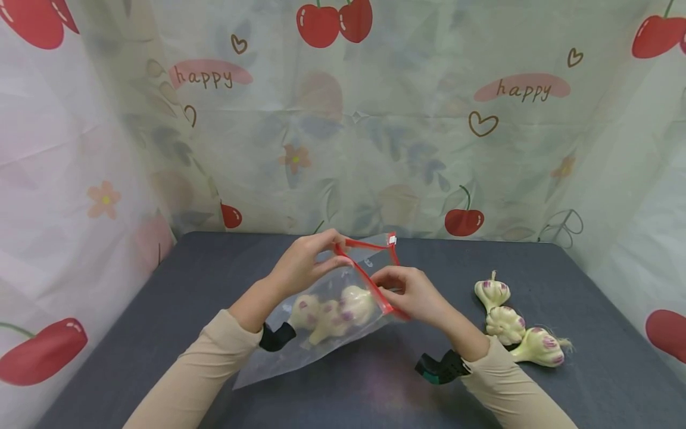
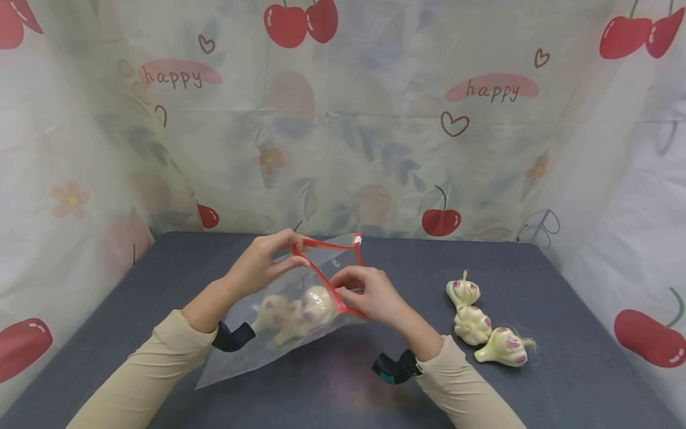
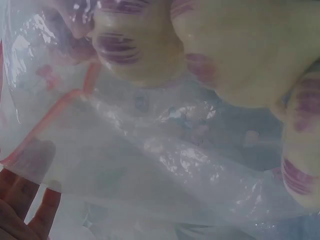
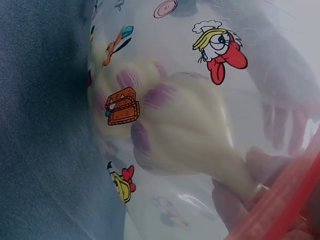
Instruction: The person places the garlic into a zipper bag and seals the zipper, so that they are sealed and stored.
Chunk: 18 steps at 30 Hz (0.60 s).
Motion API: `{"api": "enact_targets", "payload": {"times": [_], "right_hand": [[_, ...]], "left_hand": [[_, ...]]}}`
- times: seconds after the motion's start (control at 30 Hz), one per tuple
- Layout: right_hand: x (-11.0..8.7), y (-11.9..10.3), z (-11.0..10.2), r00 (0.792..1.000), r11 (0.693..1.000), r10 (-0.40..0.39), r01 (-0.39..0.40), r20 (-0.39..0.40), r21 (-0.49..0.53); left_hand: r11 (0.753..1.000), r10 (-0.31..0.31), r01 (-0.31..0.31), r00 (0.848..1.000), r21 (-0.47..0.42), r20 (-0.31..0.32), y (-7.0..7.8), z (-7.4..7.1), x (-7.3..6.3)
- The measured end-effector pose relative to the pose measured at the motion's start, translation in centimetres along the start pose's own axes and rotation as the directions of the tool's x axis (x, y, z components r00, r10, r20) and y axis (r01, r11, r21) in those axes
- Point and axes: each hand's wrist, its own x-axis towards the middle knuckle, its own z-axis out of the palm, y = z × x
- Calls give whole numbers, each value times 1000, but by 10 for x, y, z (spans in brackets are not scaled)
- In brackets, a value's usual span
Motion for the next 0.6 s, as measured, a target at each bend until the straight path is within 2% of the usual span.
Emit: {"api": "enact_targets", "payload": {"times": [0.37, 0.6], "right_hand": [[4, 3, 8, 995, 1000, 3, -1, 105, -20], [2, -2, 2, 998, 1000, -14, 14, 57, -13]], "left_hand": [[1000, -13, 13, 1000, 14, -11, 2, -2, 1], [999, -27, 27, 1000, 18, 0, 1, -2, -1]]}}
